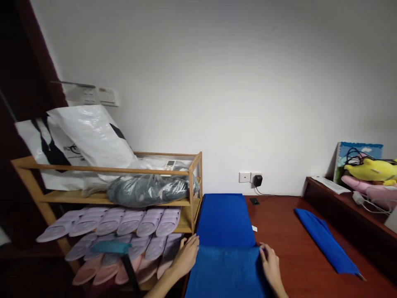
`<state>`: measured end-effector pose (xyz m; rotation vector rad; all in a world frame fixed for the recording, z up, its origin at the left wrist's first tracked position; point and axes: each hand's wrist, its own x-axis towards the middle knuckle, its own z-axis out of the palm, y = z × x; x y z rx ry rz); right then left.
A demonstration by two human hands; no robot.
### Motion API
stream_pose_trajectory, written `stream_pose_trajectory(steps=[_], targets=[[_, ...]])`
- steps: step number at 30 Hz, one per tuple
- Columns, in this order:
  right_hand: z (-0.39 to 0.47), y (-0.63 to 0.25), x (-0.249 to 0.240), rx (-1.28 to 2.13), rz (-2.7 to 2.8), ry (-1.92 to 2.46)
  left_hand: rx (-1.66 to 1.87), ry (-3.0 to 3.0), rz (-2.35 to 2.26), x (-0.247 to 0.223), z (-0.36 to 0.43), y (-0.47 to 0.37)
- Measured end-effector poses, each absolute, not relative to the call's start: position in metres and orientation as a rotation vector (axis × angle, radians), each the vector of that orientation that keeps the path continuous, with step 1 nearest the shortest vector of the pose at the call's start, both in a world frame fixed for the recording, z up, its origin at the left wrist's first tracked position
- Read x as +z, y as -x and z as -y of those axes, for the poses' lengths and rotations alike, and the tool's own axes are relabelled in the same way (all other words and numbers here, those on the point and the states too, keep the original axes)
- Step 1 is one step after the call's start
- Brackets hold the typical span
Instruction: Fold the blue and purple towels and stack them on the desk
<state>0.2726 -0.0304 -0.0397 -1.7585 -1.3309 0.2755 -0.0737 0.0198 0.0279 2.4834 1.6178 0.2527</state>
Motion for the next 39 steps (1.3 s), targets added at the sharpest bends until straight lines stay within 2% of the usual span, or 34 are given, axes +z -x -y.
stream_pose_trajectory(steps=[5,9,13,19,26,30,34,39], targets=[[0.016,-0.293,-0.032,0.307,1.347,1.783,0.355,-2.468,-1.692,0.048,-0.032,0.072],[0.006,-0.288,-0.023,0.255,1.349,1.873,0.307,-2.437,-1.789,0.051,-0.043,0.063],[0.011,-0.249,-0.024,0.182,1.418,1.902,0.233,-2.443,-1.848,0.028,-0.029,0.039],[0.024,-0.163,-0.039,0.209,1.97,1.782,0.375,-2.689,-1.463,-0.021,-0.003,0.0],[0.035,-0.201,-0.051,-0.013,1.799,2.167,0.438,-2.633,-1.6,-0.032,-0.008,0.025],[0.039,-0.21,-0.04,-0.071,1.827,2.261,0.416,-2.597,-1.649,-0.023,-0.006,0.023],[0.057,-0.192,-0.022,-0.11,1.824,2.264,0.427,-2.615,-1.657,-0.01,0.017,0.017],[0.113,-0.177,-0.032,0.084,1.898,2.104,0.42,-2.672,-1.566,-0.017,0.073,0.035]])
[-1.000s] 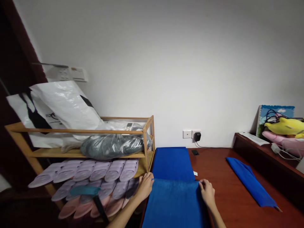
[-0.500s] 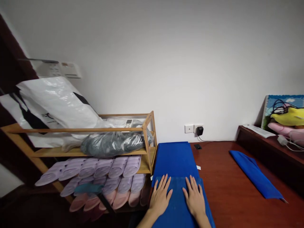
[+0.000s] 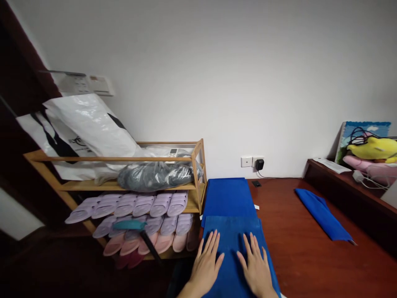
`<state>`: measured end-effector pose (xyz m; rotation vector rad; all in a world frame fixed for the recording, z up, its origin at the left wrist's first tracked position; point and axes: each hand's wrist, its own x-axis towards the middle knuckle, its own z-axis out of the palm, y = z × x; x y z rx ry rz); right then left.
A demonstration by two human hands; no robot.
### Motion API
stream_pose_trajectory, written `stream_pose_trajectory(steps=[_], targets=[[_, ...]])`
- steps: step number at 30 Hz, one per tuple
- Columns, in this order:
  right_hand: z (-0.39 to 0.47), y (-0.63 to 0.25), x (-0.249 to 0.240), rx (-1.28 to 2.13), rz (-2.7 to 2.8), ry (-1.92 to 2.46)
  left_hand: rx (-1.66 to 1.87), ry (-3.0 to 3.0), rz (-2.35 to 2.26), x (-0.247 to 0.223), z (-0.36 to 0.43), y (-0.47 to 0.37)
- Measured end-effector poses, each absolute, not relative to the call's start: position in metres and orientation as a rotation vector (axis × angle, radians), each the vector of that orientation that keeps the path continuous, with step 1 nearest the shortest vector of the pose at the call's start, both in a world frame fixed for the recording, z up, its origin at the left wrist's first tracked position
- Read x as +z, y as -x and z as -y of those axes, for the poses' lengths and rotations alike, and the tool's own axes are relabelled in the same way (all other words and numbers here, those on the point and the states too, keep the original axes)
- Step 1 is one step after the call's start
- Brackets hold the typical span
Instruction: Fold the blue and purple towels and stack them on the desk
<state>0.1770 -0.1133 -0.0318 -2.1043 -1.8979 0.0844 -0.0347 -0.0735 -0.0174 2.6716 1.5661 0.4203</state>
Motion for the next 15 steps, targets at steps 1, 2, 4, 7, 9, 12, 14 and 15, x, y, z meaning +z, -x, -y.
stream_pose_trajectory(steps=[1,2,4,7,9,12,14,15], targets=[[0.123,-0.177,-0.037,0.104,1.909,2.098,0.401,-2.675,-1.555,-0.021,0.082,0.04],[0.131,-0.177,-0.041,0.11,1.919,2.096,0.389,-2.679,-1.549,-0.025,0.089,0.044],[0.14,-0.178,-0.048,0.085,1.935,2.085,0.387,-2.685,-1.55,-0.03,0.095,0.05],[0.142,-0.179,-0.049,0.038,1.937,2.075,0.392,-2.671,-1.551,-0.031,0.096,0.051],[0.141,-0.179,-0.046,0.058,1.93,2.096,0.381,-2.649,-1.535,-0.028,0.096,0.051],[0.14,-0.178,-0.044,0.096,1.932,2.117,0.371,-2.598,-1.524,-0.022,0.097,0.05],[0.14,-0.178,-0.046,0.085,1.931,2.108,0.372,-2.564,-1.517,-0.019,0.099,0.051],[0.141,-0.179,-0.047,0.07,1.932,2.099,0.374,-2.55,-1.514,-0.017,0.1,0.051]])
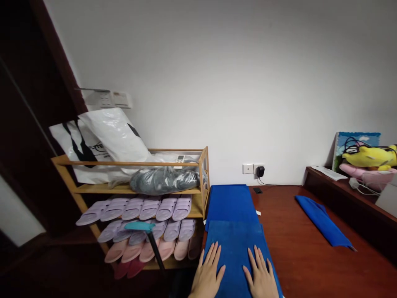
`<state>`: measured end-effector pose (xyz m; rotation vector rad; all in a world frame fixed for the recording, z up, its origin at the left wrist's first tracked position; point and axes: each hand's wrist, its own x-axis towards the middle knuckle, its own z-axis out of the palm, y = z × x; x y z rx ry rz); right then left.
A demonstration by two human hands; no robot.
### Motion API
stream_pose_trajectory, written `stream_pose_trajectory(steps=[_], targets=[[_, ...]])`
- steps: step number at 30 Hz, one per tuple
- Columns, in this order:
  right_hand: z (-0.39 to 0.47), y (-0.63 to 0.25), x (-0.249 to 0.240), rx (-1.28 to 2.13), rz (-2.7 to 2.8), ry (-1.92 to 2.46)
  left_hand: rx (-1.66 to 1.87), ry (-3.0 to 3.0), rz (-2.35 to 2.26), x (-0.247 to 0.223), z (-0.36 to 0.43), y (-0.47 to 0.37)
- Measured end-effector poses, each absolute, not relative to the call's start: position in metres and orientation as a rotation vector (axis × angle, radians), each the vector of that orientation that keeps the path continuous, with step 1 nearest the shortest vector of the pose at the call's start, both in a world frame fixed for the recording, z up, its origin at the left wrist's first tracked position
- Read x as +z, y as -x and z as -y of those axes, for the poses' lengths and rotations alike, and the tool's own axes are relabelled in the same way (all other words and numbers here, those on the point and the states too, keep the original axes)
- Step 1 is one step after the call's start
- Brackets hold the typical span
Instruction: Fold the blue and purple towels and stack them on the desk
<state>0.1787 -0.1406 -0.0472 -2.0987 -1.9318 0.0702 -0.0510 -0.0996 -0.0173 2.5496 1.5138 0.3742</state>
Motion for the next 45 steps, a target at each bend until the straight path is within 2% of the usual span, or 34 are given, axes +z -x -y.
stream_pose_trajectory(steps=[45], targets=[[0.142,-0.177,-0.045,0.081,1.907,2.105,0.373,-2.591,-1.534,-0.024,0.099,0.052]])
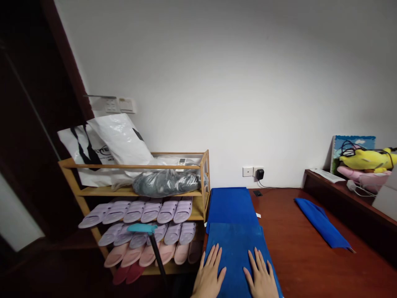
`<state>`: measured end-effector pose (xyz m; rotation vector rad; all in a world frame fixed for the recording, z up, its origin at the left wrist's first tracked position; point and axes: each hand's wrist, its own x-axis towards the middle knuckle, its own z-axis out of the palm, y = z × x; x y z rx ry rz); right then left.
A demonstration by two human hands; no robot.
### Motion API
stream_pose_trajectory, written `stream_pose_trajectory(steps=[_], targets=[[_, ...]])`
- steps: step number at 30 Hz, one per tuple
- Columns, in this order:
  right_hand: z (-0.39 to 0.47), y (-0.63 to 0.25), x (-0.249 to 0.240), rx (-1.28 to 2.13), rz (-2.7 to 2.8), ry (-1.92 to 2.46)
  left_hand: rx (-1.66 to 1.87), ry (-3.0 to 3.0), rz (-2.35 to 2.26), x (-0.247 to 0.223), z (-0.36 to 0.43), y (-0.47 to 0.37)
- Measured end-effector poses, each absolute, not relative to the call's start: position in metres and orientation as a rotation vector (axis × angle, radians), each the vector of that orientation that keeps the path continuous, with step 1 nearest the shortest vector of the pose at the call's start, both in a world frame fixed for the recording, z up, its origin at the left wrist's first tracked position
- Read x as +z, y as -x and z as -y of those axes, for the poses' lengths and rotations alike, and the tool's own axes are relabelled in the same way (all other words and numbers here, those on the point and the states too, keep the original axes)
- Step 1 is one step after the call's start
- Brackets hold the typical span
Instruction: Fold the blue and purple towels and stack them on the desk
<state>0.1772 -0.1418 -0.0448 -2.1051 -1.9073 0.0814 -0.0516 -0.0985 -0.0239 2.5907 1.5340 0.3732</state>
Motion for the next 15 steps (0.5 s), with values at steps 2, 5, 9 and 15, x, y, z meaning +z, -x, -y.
stream_pose_trajectory(steps=[2,5,9,15], targets=[[0.1415,-0.1771,-0.0445,0.077,1.911,2.101,0.377,-2.595,-1.537,-0.0253,0.0979,0.0516],[0.14,-0.1773,-0.0446,0.098,1.916,2.104,0.38,-2.596,-1.536,-0.0292,0.0962,0.0524],[0.1385,-0.1782,-0.0446,0.135,1.914,2.117,0.379,-2.578,-1.516,-0.0317,0.0954,0.0531],[0.1384,-0.1783,-0.0475,0.102,1.899,2.101,0.401,-2.564,-1.502,-0.0319,0.0947,0.0532]])
